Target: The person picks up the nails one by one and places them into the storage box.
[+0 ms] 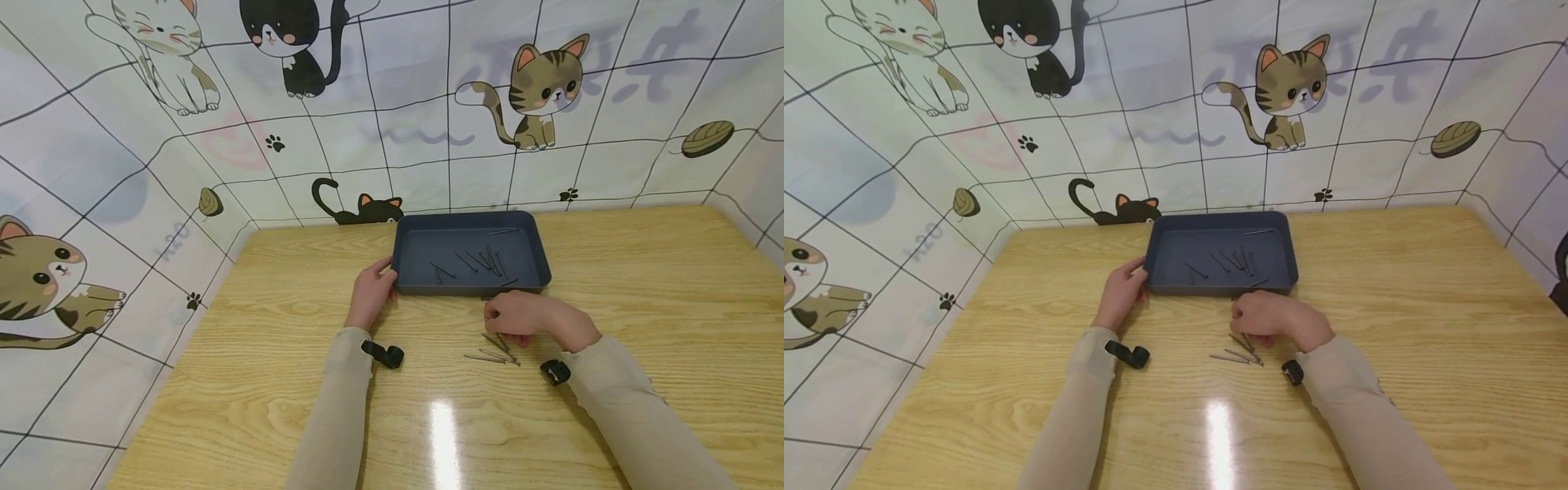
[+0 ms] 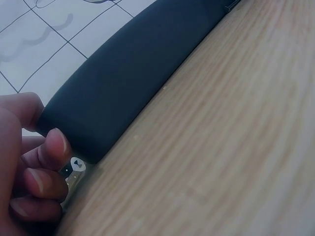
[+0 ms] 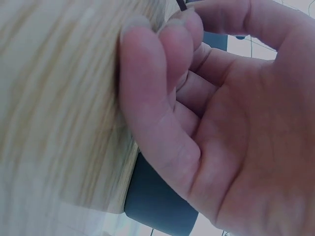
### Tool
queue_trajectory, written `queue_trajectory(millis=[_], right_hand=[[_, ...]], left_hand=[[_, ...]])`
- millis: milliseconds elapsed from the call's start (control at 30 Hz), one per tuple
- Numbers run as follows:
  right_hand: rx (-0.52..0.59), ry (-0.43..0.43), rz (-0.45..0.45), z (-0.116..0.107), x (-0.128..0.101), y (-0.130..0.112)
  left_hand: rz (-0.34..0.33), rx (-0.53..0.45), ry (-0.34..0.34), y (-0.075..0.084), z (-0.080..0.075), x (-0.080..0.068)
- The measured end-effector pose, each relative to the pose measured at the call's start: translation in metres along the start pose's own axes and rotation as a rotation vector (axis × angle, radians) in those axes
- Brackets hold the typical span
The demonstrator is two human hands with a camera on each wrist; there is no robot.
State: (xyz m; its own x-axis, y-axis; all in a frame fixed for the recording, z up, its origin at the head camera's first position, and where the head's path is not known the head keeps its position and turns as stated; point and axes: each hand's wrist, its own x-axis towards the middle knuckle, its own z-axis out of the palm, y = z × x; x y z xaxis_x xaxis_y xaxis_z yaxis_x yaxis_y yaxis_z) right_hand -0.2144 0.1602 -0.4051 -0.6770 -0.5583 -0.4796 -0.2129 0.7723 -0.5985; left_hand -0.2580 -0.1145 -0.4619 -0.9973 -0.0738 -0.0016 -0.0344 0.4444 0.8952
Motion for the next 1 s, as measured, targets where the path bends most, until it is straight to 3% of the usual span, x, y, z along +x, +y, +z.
queue_trajectory(millis=[400,1000], right_hand=[[-0.071,-0.007,-0.014,-0.004,-0.001,-0.004],[-0.018,0.074,-0.058,-0.009,-0.004,-0.012]], left_hand=[[0.001,0.008,0.011,-0.001,0.0,0.002],[0.011,-0.014,-0.004,-0.002,-0.002,0.0]])
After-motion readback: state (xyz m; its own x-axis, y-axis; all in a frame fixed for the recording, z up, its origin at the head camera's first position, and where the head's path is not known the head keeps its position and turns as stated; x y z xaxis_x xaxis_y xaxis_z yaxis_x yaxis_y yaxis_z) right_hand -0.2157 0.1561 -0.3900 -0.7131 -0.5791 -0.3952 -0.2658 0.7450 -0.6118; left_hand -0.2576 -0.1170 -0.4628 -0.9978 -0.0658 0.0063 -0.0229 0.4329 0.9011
